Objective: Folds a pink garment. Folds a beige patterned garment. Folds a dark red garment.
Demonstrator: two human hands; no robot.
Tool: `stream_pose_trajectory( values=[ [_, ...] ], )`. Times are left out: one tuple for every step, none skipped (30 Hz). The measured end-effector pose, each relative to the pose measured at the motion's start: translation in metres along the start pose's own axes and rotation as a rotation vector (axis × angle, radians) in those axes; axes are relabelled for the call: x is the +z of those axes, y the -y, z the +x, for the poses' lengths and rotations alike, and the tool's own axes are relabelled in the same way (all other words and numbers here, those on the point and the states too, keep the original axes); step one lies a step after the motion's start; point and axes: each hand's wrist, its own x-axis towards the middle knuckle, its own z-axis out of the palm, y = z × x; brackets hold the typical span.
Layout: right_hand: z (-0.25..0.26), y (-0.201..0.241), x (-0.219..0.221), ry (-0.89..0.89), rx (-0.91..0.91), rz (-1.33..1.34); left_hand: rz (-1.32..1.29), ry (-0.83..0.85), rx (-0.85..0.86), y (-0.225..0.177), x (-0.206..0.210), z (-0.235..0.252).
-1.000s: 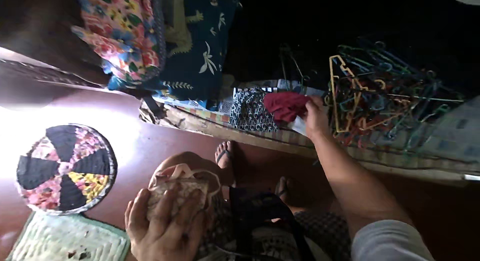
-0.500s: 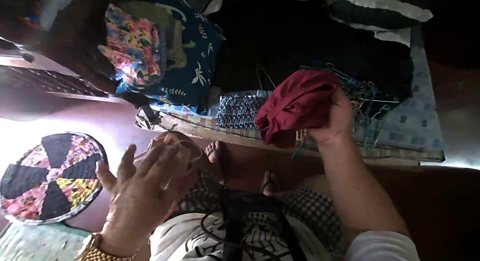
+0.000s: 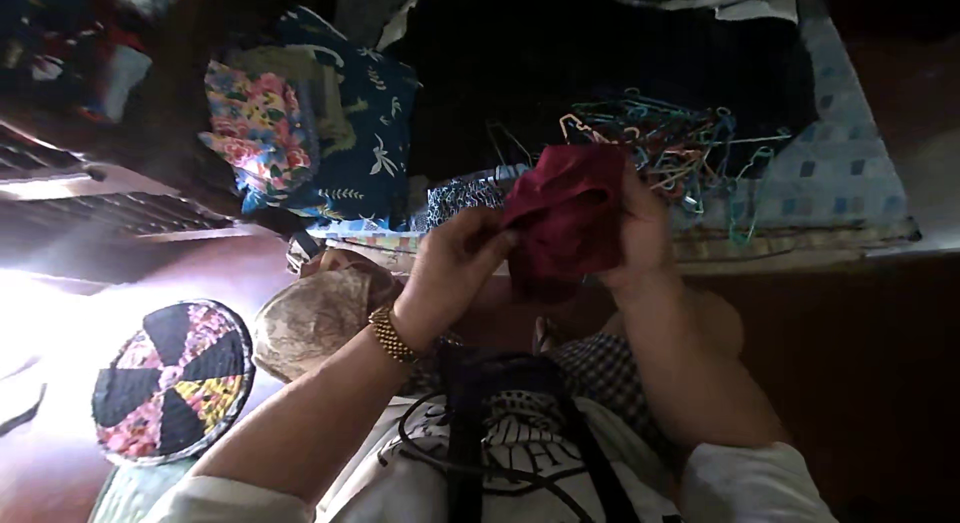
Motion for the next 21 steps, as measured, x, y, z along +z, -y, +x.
stream_pose_trajectory(
  values=[
    [0.0, 0.0, -0.002, -0.06, -0.014, -0.087, -0.077, 0.003, -0.046, 0.002, -0.005, 0.0],
    [0.001, 0.001, -0.004, -0.116, -0.016, -0.182, -0.185, -0.012, -0.098, 0.003, -0.008, 0.0],
    [0.001, 0.002, -0.006, -0.148, -0.004, -0.273, -0.327, -0.037, -0.156, 0.004, -0.011, -0.001],
    [0.002, 0.004, -0.007, -0.161, 0.022, -0.358, -0.475, -0.074, -0.218, 0.002, -0.013, -0.002],
    [0.003, 0.004, -0.007, -0.16, 0.046, -0.422, -0.586, -0.103, -0.277, -0.001, -0.015, -0.003],
    [0.003, 0.003, -0.006, -0.147, 0.071, -0.48, -0.657, -0.102, -0.323, -0.004, -0.018, -0.006],
    [0.003, 0.003, -0.005, -0.13, 0.095, -0.543, -0.721, -0.096, -0.352, -0.008, -0.021, -0.008],
    [0.002, 0.002, -0.004, -0.101, 0.118, -0.602, -0.773, -0.075, -0.361, -0.011, -0.024, -0.009],
    [0.002, 0.001, -0.004, -0.071, 0.143, -0.647, -0.824, -0.038, -0.347, -0.012, -0.027, -0.01],
    [0.001, 0.0, -0.004, -0.04, 0.163, -0.675, -0.873, 0.008, -0.315, -0.013, -0.029, -0.012],
    [0.0, -0.001, -0.004, -0.006, 0.183, -0.687, -0.91, 0.052, -0.282, -0.012, -0.031, -0.013],
    [0.0, 0.0, -0.004, 0.034, 0.214, -0.693, -0.932, 0.083, -0.26, -0.011, -0.033, -0.014],
    [-0.002, 0.001, -0.003, 0.079, 0.251, -0.705, -0.952, 0.097, -0.252, -0.012, -0.034, -0.014],
    [-0.002, 0.003, -0.003, 0.126, 0.286, -0.724, -0.979, 0.1, -0.261, -0.012, -0.035, -0.013],
    [-0.004, 0.004, -0.003, 0.17, 0.322, -0.745, -0.996, 0.107, -0.278, -0.012, -0.036, -0.014],
    [-0.005, 0.005, -0.003, 0.213, 0.357, -0.78, -1.012, 0.131, -0.294, -0.013, -0.036, -0.016],
    [-0.005, 0.005, -0.003, 0.262, 0.39, -0.833, -1.042, 0.183, -0.307, -0.014, -0.037, -0.019],
    [-0.006, 0.004, -0.004, 0.313, 0.417, -0.9, -1.107, 0.273, -0.313, -0.013, -0.038, -0.021],
    [-0.006, 0.003, -0.004, 0.36, 0.429, -0.968, -1.146, 0.353, -0.318, -0.012, -0.038, -0.022],
    [-0.007, 0.0, -0.005, 0.388, 0.408, -1.024, -1.175, 0.413, -0.32, -0.009, -0.038, -0.023],
    [-0.008, -0.003, -0.006, 0.402, 0.347, -1.062, -1.18, 0.456, -0.317, -0.008, -0.037, -0.024]
  ],
)
